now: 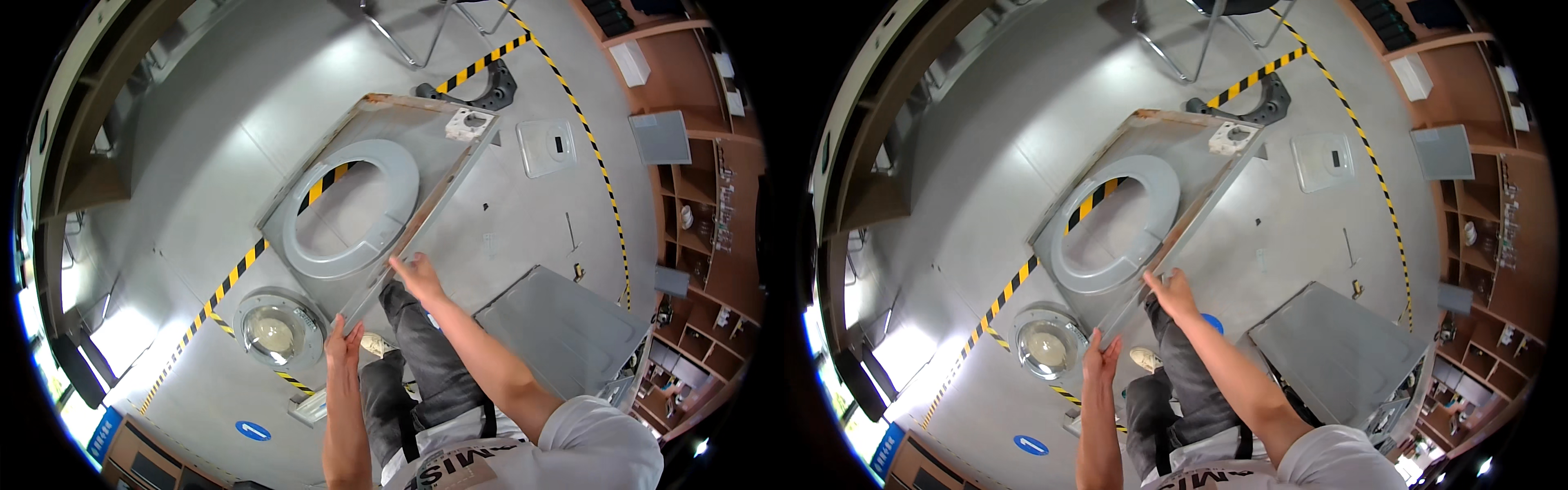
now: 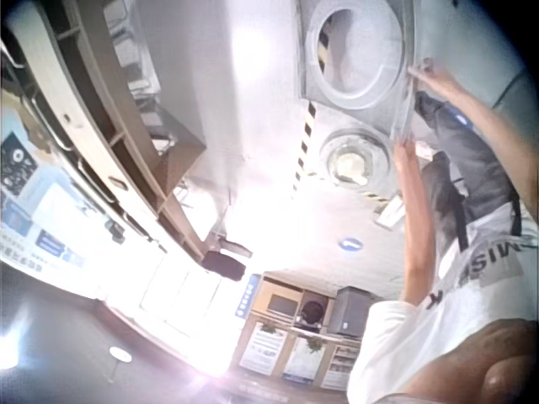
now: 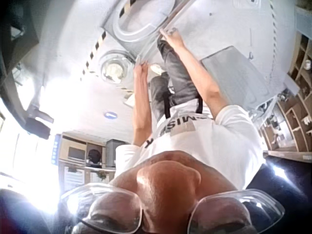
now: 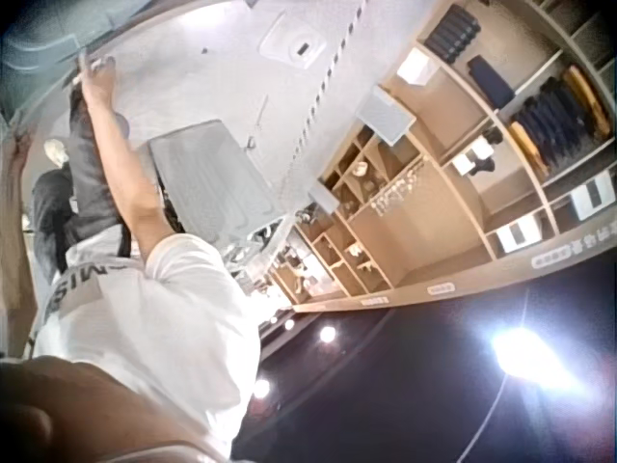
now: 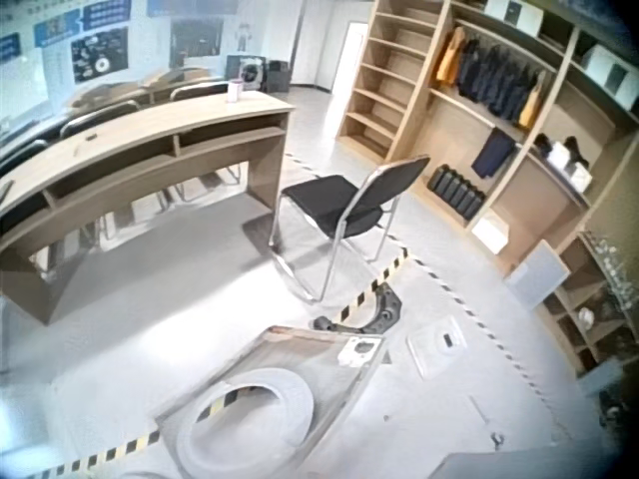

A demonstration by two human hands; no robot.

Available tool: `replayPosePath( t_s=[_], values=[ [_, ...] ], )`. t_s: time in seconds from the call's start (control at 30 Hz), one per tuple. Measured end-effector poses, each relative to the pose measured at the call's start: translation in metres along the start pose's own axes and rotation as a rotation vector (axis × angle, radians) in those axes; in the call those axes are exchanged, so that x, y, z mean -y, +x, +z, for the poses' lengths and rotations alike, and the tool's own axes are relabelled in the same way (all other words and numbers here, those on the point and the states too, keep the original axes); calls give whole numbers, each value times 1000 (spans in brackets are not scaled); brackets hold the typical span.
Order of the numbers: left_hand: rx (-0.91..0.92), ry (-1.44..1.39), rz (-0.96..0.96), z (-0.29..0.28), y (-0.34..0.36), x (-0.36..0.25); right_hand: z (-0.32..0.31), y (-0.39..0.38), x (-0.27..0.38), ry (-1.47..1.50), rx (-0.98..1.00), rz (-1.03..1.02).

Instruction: The person removes a control panel and front door assembly from a washing machine, disconnects a hose, and picks up a balance weight.

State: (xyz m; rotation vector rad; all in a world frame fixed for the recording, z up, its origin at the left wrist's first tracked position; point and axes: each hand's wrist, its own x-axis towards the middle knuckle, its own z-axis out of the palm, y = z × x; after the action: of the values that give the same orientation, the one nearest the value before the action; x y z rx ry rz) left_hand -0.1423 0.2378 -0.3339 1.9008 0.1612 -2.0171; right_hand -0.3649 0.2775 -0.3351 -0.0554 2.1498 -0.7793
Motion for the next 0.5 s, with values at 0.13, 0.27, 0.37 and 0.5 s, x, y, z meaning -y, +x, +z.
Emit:
replayPosePath(
  t_s=[0.13,0.27,0.37,0.5],
  values=[
    [-58,98,126,58,-51,-44,-48,-48,93,-715,42,-769],
    [-37,188,177,131,-102,-92,-35,-34,142,-770,95,-1268],
    [11,281,210,169,-123,-117,-29,-17,177,-719,136,-1359],
    [8,410,302,219,-148,-142,-27,7,205,-536,69,-1411]
  ],
)
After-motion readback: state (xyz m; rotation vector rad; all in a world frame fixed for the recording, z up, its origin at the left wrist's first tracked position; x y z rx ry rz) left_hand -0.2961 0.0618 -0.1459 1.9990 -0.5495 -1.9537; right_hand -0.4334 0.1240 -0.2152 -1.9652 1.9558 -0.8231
